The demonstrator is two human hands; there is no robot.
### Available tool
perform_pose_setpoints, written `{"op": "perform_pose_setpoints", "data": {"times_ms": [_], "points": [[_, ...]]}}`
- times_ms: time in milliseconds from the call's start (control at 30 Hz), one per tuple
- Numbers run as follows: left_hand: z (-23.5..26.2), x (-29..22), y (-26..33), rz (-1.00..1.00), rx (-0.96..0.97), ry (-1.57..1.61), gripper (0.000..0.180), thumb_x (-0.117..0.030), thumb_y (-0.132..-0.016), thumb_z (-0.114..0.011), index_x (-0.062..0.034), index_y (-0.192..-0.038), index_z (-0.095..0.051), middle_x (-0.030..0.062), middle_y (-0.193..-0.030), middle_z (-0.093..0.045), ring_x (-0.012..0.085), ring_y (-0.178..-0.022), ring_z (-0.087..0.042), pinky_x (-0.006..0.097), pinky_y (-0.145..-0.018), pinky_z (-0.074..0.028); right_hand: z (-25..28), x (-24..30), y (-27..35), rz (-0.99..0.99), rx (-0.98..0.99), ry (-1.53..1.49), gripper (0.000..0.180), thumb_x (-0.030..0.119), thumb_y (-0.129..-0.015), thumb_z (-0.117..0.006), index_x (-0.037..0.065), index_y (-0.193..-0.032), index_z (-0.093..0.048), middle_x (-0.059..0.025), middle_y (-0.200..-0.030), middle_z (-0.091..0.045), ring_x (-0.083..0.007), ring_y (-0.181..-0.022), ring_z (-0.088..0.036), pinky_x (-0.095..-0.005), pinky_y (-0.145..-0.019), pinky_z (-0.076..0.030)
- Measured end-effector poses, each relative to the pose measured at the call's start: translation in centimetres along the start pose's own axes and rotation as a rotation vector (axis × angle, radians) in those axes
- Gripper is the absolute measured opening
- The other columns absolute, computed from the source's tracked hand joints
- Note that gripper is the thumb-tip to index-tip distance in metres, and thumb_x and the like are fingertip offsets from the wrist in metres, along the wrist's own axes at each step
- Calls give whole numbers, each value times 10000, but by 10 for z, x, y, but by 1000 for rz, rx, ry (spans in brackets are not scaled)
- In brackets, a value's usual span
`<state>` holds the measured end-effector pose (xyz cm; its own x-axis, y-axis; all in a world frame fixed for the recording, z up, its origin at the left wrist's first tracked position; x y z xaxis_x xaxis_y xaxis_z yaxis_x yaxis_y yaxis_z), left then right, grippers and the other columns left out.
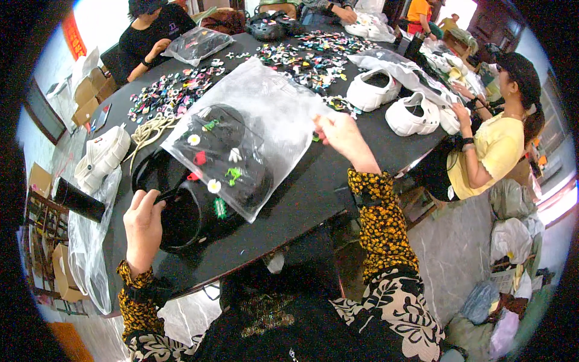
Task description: The recorder takes a pair of black clogs out of a bag and inserts decorative charms into the holes on the top of the clogs.
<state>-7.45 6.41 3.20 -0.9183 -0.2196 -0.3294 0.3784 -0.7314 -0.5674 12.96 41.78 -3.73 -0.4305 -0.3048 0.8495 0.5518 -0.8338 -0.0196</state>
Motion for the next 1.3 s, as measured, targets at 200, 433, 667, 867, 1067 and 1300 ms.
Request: {"op": "perform_pose_setpoints", "data": {"times_ms": [200, 433, 667, 867, 1067, 1300], "points": [[11, -16, 4, -118, -67, -93, 250, 56, -677, -647, -5, -909, -575, 124, -707, -453, 303, -618, -499, 367, -548, -413, 15, 68, -5, 573, -258, 53, 467, 418, -861, -579, 35, -1129, -576, -84, -978, -628, -181, -956, -577, -313, -830, -453], [15, -35, 9, -236, -96, -166, 318, 48, -633, -667, -8, -934, -580, 104, -722, -477, 282, -627, -497, 363, -561, -421, -38, 120, 8, 538, 260, -209, 583, 445, -861, -567, -1, -1230, -507, -111, -1101, -601, -158, -1016, -549, -282, -877, -428], [15, -40, 6, -232, -47, -148, 315, 71, -647, -643, 10, -949, -578, 126, -724, -469, 300, -658, -499, 377, -580, -409, -56, 126, 16, 483, 160, -106, 270, 218, -822, -654, -1, -979, -645, -47, -831, -654, -86, -767, -579, -248, -706, -469], [14, -42, 5, -254, -41, -154, 321, 70, -641, -644, 17, -951, -575, 126, -731, -475, 297, -659, -499, 378, -582, -408, -58, 124, 13, 458, 137, -117, 132, 131, -826, -623, 4, -857, -606, -2, -743, -607, -54, -694, -534, -230, -625, -442], [12, -48, 5, -293, -14, -184, 317, 43, -651, -648, 9, -957, -577, 117, -744, -479, 289, -656, -499, 371, -583, -416, -37, 144, 30, 609, -55, -85, 82, 80, -826, -587, -1, -828, -574, -48, -735, -612, -101, -667, -543, -251, -618, -445], [18, -50, 2, -367, -75, -286, 323, 4, -649, -673, 10, -959, -583, 91, -746, -471, 255, -646, -488, 346, -571, -415, -6, 147, 31, 679, -287, -10, 72, 59, -818, -589, -6, -808, -560, -86, -709, -614, -126, -637, -555, -266, -583, -438]]}}
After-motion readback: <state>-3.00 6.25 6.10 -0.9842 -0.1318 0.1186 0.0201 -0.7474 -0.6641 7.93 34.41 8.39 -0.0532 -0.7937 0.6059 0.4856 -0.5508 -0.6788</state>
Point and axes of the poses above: each hand's wrist, its own y-axis away from the middle knuckle, its own z-axis out of the back of the hand, x = y × z, the point moved 9 cm from there along -y, towards the middle knuckle
